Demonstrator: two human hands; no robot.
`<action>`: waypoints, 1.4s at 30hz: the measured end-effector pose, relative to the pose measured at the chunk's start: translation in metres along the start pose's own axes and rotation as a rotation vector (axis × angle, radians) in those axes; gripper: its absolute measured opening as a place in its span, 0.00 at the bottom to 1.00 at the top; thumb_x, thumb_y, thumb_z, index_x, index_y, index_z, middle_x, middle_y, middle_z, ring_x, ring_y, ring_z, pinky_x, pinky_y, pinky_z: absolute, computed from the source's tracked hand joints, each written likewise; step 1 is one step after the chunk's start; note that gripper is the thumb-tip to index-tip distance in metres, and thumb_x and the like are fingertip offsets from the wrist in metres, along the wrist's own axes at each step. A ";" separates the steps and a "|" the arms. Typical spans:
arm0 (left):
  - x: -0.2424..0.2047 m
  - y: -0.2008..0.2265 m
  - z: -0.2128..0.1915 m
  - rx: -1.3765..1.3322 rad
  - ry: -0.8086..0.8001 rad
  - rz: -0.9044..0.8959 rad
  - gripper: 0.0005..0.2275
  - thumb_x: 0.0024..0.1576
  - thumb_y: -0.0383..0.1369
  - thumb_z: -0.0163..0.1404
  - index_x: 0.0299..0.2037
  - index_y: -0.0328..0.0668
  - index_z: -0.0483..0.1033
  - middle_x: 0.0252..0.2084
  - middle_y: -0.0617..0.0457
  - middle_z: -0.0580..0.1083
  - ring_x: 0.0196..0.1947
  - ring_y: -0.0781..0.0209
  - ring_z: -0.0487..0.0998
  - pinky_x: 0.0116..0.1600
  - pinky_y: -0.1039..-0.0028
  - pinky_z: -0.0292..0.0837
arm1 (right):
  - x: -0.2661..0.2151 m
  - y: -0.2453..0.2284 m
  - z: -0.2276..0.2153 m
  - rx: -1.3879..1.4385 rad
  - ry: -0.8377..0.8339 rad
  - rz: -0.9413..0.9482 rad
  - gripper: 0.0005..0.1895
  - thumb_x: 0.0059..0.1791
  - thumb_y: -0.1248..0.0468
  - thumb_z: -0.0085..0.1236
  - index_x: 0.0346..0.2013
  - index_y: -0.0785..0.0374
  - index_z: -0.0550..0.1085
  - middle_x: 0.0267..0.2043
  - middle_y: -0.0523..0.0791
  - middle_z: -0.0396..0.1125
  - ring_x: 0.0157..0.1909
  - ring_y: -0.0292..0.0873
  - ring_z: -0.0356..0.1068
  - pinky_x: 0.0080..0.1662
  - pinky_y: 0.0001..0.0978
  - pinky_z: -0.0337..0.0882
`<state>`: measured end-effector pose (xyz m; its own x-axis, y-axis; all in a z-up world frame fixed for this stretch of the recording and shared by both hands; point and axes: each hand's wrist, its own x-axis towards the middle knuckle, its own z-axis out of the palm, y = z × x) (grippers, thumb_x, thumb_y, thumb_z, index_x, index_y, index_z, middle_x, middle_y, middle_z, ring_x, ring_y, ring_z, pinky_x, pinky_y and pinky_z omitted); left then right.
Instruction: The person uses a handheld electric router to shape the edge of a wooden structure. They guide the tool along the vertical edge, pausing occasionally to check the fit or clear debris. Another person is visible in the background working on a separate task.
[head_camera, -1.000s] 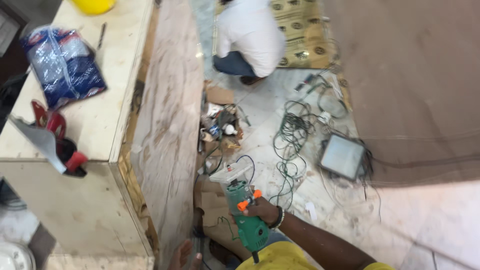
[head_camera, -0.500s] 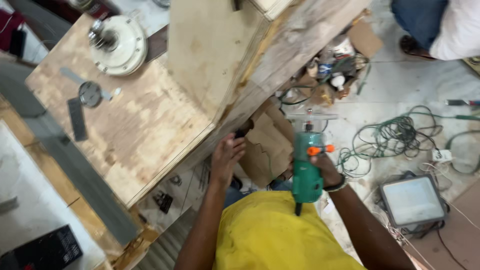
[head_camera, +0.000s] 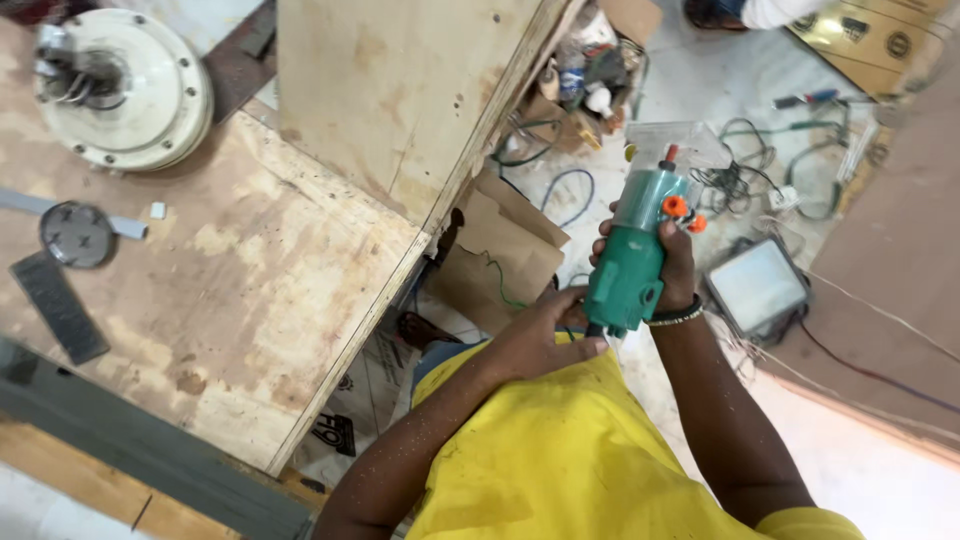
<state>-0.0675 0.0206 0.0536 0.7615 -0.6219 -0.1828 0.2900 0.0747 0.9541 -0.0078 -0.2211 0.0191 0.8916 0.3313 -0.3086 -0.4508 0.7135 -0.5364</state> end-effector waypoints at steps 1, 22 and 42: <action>-0.002 0.007 0.002 0.158 0.042 -0.011 0.34 0.53 0.42 0.61 0.67 0.36 0.63 0.54 0.42 0.75 0.54 0.51 0.79 0.61 0.60 0.73 | -0.005 0.003 0.002 -0.008 0.055 -0.041 0.41 0.50 0.44 0.63 0.68 0.68 0.63 0.55 0.54 0.68 0.55 0.53 0.72 0.57 0.51 0.74; 0.067 0.005 0.033 0.416 0.321 -0.132 0.42 0.39 0.52 0.70 0.59 0.33 0.65 0.45 0.42 0.78 0.44 0.54 0.83 0.48 0.66 0.78 | 0.006 0.000 -0.022 -0.259 0.307 -0.343 0.28 0.50 0.54 0.58 0.54 0.77 0.70 0.42 0.56 0.74 0.39 0.51 0.77 0.42 0.44 0.79; 0.116 -0.017 0.075 0.274 0.100 -0.213 0.34 0.48 0.52 0.63 0.58 0.35 0.71 0.48 0.46 0.79 0.49 0.58 0.80 0.54 0.68 0.75 | -0.017 -0.015 -0.108 -0.354 0.346 -0.206 0.25 0.46 0.57 0.62 0.50 0.75 0.75 0.41 0.54 0.77 0.40 0.46 0.77 0.42 0.39 0.79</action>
<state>-0.0276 -0.1116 0.0337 0.7574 -0.5210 -0.3935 0.2921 -0.2686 0.9179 -0.0213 -0.3042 -0.0522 0.9239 -0.0589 -0.3780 -0.3083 0.4704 -0.8269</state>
